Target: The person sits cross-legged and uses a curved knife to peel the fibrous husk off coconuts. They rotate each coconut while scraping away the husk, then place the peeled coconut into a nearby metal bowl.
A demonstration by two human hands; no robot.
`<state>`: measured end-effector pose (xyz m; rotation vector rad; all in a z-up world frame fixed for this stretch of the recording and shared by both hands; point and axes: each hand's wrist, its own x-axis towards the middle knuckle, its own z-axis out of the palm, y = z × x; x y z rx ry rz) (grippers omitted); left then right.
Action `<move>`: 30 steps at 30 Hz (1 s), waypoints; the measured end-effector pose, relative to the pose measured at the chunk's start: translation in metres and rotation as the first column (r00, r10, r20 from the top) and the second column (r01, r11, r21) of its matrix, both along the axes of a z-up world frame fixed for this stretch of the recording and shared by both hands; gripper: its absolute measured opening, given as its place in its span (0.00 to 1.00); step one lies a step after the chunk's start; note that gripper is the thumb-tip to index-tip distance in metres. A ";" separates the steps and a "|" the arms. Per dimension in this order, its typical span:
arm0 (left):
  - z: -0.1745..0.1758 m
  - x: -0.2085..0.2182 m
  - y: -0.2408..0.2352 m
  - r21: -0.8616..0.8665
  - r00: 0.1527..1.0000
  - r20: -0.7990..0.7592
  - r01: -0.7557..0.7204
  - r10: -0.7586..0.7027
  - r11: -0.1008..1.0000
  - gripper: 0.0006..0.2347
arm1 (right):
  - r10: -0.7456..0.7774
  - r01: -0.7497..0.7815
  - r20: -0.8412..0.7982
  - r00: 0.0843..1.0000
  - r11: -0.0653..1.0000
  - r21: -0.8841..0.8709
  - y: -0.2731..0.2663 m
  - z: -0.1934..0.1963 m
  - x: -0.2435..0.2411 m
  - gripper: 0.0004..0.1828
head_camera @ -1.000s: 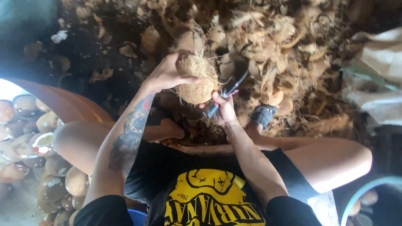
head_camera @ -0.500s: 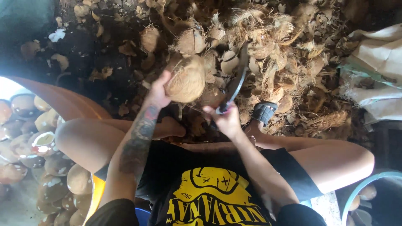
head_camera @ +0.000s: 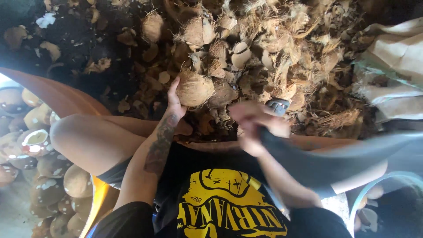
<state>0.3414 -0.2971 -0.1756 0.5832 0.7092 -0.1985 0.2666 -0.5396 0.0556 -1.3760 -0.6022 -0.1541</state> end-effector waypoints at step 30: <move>-0.014 0.008 -0.015 0.071 0.970 0.107 -0.228 0.219 0.971 0.39 | 0.052 -0.052 0.022 0.998 0.999 -0.006 -0.017 -0.023 -0.010 0.13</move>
